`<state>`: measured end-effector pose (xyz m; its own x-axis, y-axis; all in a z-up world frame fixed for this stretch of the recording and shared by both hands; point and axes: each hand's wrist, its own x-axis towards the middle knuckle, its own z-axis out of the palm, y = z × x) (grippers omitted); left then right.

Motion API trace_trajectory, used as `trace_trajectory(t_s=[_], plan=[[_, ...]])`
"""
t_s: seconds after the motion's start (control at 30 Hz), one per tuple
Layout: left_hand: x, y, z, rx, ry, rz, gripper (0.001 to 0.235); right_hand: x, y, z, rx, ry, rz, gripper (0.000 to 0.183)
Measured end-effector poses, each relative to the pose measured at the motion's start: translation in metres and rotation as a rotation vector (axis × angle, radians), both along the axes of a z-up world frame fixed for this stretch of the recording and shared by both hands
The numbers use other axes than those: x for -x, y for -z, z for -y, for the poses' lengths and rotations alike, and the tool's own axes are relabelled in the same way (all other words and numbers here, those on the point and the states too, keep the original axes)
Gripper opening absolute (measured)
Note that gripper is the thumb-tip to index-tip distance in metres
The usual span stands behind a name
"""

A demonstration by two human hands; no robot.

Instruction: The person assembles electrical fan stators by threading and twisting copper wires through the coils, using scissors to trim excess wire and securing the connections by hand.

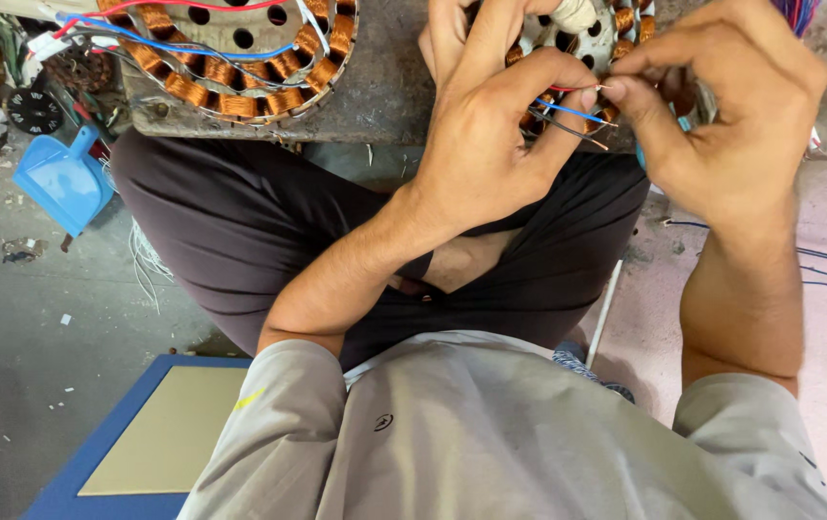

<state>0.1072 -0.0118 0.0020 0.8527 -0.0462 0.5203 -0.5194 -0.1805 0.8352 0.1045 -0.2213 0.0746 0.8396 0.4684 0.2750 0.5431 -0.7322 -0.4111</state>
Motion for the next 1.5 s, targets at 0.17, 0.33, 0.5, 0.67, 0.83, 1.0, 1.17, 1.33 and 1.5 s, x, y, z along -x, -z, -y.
trace_trajectory(t_s=[0.17, 0.33, 0.5, 0.67, 0.83, 1.0, 1.17, 1.33, 1.5], plan=[[0.001, 0.001, 0.000, 0.012, 0.017, -0.027, 0.013, 0.022, 0.002, -0.003, -0.044, 0.036, 0.012, 0.012], [0.000, -0.001, 0.000, 0.015, 0.006, 0.005, 0.014, 0.031, 0.002, -0.012, -0.106, 0.060, -0.028, 0.011], [0.001, -0.004, -0.005, -0.026, 0.037, -0.016, 0.015, 0.034, 0.002, -0.014, -0.118, 0.114, -0.066, 0.013], [0.002, -0.008, -0.006, -0.057, 0.044, -0.013, 0.015, 0.030, -0.004, -0.014, -0.116, 0.107, -0.089, 0.016], [0.002, -0.008, -0.003, -0.077, 0.013, -0.021, 0.014, 0.024, -0.022, -0.022, -0.227, 0.243, -0.324, 0.017], [0.002, -0.005, 0.001, -0.054, -0.023, 0.026, 0.015, 0.014, -0.032, -0.022, -0.352, 0.234, -0.530, 0.016], [0.001, -0.001, 0.001, -0.034, -0.018, 0.038, 0.017, 0.003, -0.027, -0.012, -0.847, 0.221, -0.884, 0.018], [-0.001, 0.003, 0.000, 0.004, -0.012, 0.061, 0.017, -0.004, -0.027, -0.016, -0.965, 0.217, -0.989, 0.020], [-0.002, 0.006, 0.000, 0.030, -0.014, 0.073, 0.017, 0.015, -0.034, -0.023, -0.338, 0.252, -0.499, 0.015]])
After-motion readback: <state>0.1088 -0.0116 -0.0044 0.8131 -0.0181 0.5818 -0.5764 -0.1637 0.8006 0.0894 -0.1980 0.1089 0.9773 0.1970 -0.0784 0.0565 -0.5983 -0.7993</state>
